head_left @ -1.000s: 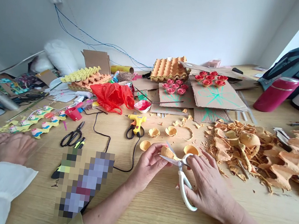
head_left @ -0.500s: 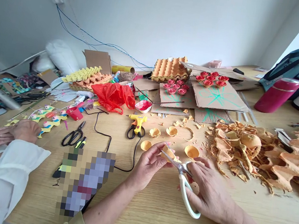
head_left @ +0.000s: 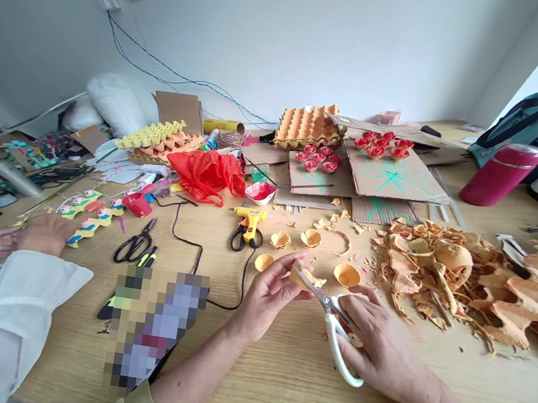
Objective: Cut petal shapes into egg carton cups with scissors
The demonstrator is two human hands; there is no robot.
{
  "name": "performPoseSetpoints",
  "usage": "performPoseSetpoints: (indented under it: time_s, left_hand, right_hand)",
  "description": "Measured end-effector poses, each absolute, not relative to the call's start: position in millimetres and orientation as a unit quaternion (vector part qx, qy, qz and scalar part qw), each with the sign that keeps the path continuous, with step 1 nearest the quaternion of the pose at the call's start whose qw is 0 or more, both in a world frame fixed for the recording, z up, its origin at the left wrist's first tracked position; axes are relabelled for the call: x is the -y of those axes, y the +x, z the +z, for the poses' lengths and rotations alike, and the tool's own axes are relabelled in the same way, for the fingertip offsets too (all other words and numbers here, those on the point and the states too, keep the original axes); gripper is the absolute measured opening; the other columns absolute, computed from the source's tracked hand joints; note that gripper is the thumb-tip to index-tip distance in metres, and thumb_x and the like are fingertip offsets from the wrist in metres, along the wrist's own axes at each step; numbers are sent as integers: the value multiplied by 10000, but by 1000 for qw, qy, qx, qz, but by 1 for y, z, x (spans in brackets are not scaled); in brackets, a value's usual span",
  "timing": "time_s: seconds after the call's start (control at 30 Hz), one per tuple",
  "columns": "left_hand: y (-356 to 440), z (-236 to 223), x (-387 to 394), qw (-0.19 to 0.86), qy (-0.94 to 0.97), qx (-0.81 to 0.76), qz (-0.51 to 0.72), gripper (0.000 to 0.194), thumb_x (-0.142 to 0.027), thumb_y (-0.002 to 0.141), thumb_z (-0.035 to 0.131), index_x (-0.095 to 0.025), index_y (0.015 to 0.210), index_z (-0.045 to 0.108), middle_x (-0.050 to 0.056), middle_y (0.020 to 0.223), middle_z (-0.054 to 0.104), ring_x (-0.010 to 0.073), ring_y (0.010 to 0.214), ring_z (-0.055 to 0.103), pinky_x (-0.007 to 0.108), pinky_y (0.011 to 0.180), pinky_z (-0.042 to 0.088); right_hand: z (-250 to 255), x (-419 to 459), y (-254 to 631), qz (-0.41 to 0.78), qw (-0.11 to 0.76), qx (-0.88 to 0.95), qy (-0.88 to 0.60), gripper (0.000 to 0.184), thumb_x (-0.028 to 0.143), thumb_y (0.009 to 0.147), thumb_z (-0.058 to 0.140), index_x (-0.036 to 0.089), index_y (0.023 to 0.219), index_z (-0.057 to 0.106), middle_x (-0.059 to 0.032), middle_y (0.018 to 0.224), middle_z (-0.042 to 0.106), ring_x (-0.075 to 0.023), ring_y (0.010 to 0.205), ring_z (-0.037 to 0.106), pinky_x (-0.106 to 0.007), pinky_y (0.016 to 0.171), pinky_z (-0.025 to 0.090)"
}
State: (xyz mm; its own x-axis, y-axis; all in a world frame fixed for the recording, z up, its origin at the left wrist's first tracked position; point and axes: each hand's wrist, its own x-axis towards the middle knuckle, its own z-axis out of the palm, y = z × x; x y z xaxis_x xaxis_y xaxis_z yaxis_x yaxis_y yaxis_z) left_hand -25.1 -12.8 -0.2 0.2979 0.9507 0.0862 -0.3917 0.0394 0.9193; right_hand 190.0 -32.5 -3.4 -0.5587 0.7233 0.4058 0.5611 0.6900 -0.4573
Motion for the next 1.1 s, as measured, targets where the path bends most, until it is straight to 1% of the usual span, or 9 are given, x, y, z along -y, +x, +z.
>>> performPoseSetpoints:
  time_s: [0.1, 0.3, 0.37, 0.47, 0.57, 0.73, 0.87, 0.97, 1.1]
  left_hand:
    - [-25, 1, 13, 636, 486, -325, 505, 437, -276, 845, 700, -268, 1270, 598, 65, 1200, 640, 231, 1070, 647, 382, 927, 551]
    - [-25, 4, 14, 620, 511, -335, 493, 440, -238, 826, 716, -281, 1253, 617, 49, 1158, 670, 208, 1026, 666, 368, 946, 540]
    - [-25, 5, 14, 622, 514, -332, 490, 435, -241, 829, 711, -285, 1252, 618, 48, 1155, 668, 206, 1013, 669, 366, 928, 551]
    - [-25, 4, 13, 621, 518, -329, 488, 432, -243, 834, 707, -288, 1252, 612, 50, 1174, 655, 211, 1021, 671, 372, 924, 555]
    - [-27, 1, 12, 607, 530, -328, 492, 437, -252, 838, 703, -286, 1261, 598, 63, 1233, 636, 226, 1071, 659, 382, 951, 542]
    - [-31, -3, 10, 532, 583, -337, 514, 464, -231, 835, 705, -296, 1281, 593, 75, 1254, 603, 261, 1212, 585, 378, 1011, 497]
    - [-34, -5, 8, 470, 623, -340, 525, 493, -230, 845, 687, -309, 1318, 573, 93, 1267, 560, 265, 1176, 592, 387, 973, 520]
    - [-35, -4, 8, 436, 626, -360, 537, 486, -242, 853, 678, -305, 1322, 570, 100, 1314, 551, 255, 1186, 575, 378, 988, 509]
    - [-34, 1, 8, 510, 555, -363, 548, 483, -283, 859, 675, -279, 1325, 551, 98, 1297, 597, 251, 1151, 606, 374, 954, 536]
  right_hand:
    - [-2, 31, 191, 127, 274, 872, -384, 193, 296, 911, 541, 229, 800, 398, 17, 732, 549, -181, 704, 526, -464, 912, 370]
    - [2, 31, 190, 125, 259, 873, -395, 154, 302, 875, 576, 220, 871, 446, -21, 822, 598, -228, 829, 561, -478, 936, 353]
    - [0, 32, 190, 127, 262, 873, -391, 161, 292, 869, 580, 223, 851, 435, -15, 810, 595, -219, 812, 562, -479, 948, 349]
    - [-2, 32, 190, 132, 269, 873, -385, 193, 303, 894, 559, 228, 808, 403, 19, 741, 560, -178, 708, 543, -488, 970, 337]
    - [-2, 33, 190, 139, 273, 873, -380, 227, 315, 922, 535, 231, 785, 374, 41, 696, 530, -155, 648, 517, -481, 963, 346]
    - [-1, 35, 191, 152, 271, 873, -377, 238, 329, 962, 487, 233, 782, 366, 27, 689, 537, -166, 642, 526, -433, 848, 404]
    - [1, 36, 191, 143, 281, 875, -369, 250, 323, 973, 471, 236, 767, 359, 16, 672, 535, -181, 656, 544, -388, 755, 426]
    - [-1, 36, 190, 136, 292, 874, -365, 231, 298, 981, 462, 238, 777, 372, 5, 678, 554, -180, 651, 548, -363, 723, 433]
    - [-4, 35, 189, 137, 307, 875, -350, 204, 271, 974, 477, 240, 797, 380, 24, 667, 553, -156, 593, 514, -376, 789, 442]
